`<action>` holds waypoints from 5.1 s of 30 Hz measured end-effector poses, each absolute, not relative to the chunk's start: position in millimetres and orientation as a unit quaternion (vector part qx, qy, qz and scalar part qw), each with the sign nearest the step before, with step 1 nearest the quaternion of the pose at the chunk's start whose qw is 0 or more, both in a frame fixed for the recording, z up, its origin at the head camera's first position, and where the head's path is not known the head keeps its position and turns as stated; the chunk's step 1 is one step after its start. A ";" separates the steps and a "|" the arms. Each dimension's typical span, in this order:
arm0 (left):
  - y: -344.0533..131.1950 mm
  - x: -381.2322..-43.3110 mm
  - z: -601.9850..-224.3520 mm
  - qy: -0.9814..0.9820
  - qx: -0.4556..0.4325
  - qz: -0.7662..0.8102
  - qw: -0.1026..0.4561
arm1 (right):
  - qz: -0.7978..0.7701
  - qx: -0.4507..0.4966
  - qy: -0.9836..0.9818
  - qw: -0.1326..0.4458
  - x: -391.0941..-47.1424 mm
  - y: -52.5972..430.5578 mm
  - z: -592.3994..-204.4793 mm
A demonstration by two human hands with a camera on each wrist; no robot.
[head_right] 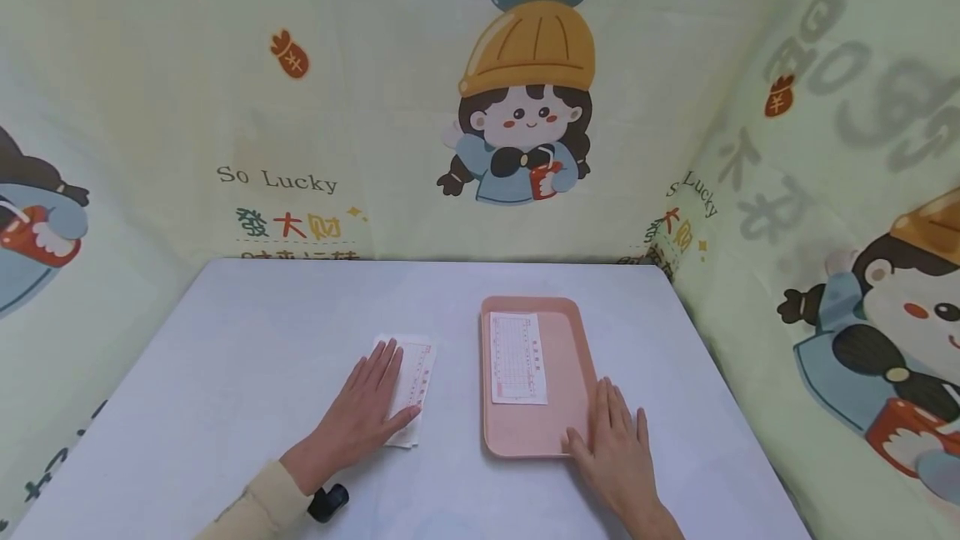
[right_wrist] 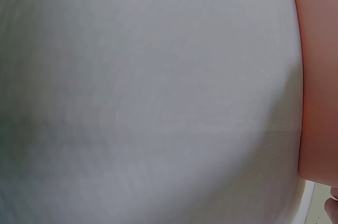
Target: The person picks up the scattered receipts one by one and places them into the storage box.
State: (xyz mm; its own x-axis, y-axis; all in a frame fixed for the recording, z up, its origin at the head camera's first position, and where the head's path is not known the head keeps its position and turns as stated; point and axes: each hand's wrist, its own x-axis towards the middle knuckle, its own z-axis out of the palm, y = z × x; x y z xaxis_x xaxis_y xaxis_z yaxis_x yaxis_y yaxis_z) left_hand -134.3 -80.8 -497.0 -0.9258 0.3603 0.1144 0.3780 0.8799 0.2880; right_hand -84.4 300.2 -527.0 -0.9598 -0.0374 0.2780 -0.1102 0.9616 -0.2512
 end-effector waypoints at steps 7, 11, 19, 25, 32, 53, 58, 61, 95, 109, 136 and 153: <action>-80.2 -128.3 -506.5 -0.966 -0.200 -0.165 0.000 | 0.129 0.033 -0.982 0.132 -84.8 300.9 -527.9; -78.7 -124.6 -511.9 -0.964 -0.203 -0.173 -0.015 | 0.130 0.033 -0.982 0.136 -84.8 300.9 -528.9; -76.2 -119.1 -516.1 -0.957 -0.224 -0.177 -0.041 | 0.127 0.033 -0.982 0.134 -84.4 301.6 -530.5; -74.5 -120.6 -518.3 -0.955 -0.230 -0.180 -0.054 | 0.130 0.038 -0.981 0.138 -83.7 301.8 -529.8; -76.1 -120.9 -516.8 -0.953 -0.240 -0.179 -0.055 | 0.135 0.043 -0.979 0.148 -84.7 302.6 -529.2; -81.2 -118.7 -507.7 -0.950 -0.256 -0.157 -0.082 | 0.135 0.039 -0.980 0.143 -84.5 301.1 -527.7; -82.2 -119.0 -508.7 -0.950 -0.262 -0.152 -0.080 | 0.134 0.040 -0.980 0.142 -84.1 300.8 -527.7; -83.2 -117.8 -508.9 -0.949 -0.271 -0.144 -0.076 | 0.134 0.038 -0.980 0.141 -84.1 300.6 -527.2; -86.6 -116.6 -507.1 -0.950 -0.288 -0.114 -0.026 | 0.145 0.043 -0.977 0.153 -82.3 300.2 -527.9; -83.3 -117.4 -500.5 -0.946 -0.300 -0.120 0.022 | 0.147 0.038 -0.979 0.138 -83.3 300.8 -527.9; -66.9 -136.9 -488.2 -0.945 -0.277 -0.079 0.153 | 0.144 0.040 -0.978 0.148 -81.9 297.7 -523.0; -41.8 -152.5 -472.5 -0.943 -0.291 -0.075 0.145 | 0.144 0.047 -0.975 0.162 -83.1 300.5 -526.9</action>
State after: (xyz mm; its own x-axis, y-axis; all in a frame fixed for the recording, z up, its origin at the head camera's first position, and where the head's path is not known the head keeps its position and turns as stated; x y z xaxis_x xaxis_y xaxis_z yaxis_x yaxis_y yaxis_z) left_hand -152.5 -41.8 -472.5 -0.7889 0.5263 0.3174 0.5696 0.8200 0.0561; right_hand -83.1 300.5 -526.9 -0.9428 -0.0457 0.3301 -0.1393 0.9540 -0.2656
